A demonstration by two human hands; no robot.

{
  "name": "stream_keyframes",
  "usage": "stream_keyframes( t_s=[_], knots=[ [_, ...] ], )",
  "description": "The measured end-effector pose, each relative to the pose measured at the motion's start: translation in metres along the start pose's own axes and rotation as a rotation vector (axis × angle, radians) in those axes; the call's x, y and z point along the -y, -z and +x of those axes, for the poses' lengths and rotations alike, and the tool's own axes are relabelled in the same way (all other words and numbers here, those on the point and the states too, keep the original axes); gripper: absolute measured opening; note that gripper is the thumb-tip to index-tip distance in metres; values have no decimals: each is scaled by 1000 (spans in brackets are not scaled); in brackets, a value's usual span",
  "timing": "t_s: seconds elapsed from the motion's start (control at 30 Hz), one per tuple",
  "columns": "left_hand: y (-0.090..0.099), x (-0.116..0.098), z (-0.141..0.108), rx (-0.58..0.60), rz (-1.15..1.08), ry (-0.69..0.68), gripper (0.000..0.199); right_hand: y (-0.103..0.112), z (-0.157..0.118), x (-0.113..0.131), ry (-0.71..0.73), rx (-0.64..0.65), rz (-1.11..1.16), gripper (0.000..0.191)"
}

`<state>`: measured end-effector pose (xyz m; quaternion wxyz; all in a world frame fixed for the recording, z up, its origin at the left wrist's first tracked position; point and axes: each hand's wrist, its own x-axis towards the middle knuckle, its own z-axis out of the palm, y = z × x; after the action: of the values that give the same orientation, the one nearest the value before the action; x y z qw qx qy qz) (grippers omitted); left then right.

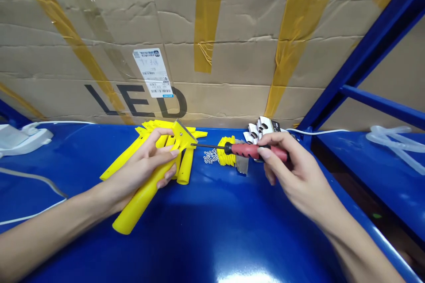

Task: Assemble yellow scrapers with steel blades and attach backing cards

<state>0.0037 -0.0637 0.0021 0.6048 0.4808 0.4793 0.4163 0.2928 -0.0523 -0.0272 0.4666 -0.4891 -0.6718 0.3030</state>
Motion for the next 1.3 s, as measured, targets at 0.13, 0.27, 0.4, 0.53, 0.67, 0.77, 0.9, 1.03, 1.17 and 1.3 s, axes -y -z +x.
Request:
stream_keyframes(
  t_s=[0.13,0.27,0.4,0.53,0.67,0.77,0.9,1.03,1.17,1.3],
  knots=[
    [2,0,1,-13,7,4,30,-1,0,-7,-83,-4,-35,29],
    [3,-1,-1,-15,4,3,30,-2,1,-5,36,45,109,26],
    [1,1,-3,-10,1,10,31,-8,3,-2,-34,-98,-17,28],
    [1,-1,-3,-16,14,-73,31,-8,6,-1,-74,32,64,31],
    [5,-7,-2,-59,3,-109,30,-7,20,13,19,132,-47,33],
    [9,-9,-2,-65,0,-86,31,-10,34,21,59,46,-107,37],
    [11,-9,0,-47,-47,-27,34,-10,38,12,-35,-37,47,39],
    [11,-5,3,11,-119,44,37,-5,26,-3,-3,-141,221,29],
    [9,2,2,102,-118,105,38,-1,21,-5,81,-253,297,26],
    [7,2,0,100,-129,123,40,-3,22,-3,119,-284,239,26]
  ],
)
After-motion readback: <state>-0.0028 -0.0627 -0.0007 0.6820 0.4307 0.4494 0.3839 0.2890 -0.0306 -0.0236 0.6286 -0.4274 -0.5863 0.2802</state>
